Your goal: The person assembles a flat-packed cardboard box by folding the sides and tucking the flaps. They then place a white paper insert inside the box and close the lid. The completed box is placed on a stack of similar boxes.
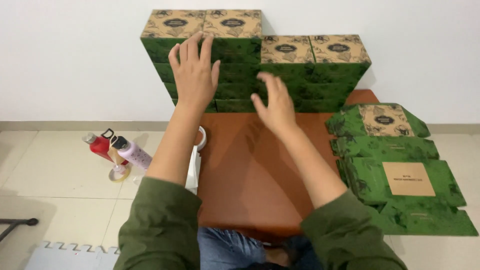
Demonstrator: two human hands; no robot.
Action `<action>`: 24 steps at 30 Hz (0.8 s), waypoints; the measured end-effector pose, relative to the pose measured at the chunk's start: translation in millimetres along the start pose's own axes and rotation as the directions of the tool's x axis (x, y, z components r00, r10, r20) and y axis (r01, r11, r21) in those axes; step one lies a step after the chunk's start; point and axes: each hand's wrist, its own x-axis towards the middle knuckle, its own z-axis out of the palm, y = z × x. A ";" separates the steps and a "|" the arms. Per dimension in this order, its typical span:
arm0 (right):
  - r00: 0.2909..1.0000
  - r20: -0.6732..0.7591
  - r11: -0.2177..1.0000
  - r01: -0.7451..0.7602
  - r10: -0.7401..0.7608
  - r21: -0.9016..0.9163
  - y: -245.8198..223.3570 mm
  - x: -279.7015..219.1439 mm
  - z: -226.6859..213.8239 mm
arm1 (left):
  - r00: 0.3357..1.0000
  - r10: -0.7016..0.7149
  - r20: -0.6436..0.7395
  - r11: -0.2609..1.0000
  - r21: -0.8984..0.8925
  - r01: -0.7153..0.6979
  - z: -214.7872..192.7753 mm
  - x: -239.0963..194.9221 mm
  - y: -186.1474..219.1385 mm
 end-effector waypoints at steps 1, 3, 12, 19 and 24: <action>1.000 0.001 1.000 -0.021 0.021 -0.008 -2.3 -32.6 -3.1 | 1.000 0.006 0.010 1.000 -0.019 -0.006 -19.9 -15.2 12.7; 0.930 0.356 0.982 -0.029 0.094 -0.185 -8.9 -96.9 -9.3 | 0.979 0.110 0.169 0.972 -0.223 -0.071 -60.0 -43.7 36.2; 0.870 0.440 0.950 -0.090 0.222 -0.300 10.5 -257.2 -33.5 | 0.647 0.263 0.715 0.689 -0.609 0.393 -130.5 -213.4 182.6; 0.853 0.499 0.985 -0.081 0.149 -0.155 19.7 -268.9 -77.2 | 0.692 0.248 0.678 0.773 -0.569 0.281 -111.4 -232.5 217.4; 0.935 0.267 0.937 -0.144 0.234 -0.318 31.4 -298.3 -155.8 | 0.680 0.432 0.592 0.626 -0.740 0.246 -103.6 -209.3 262.3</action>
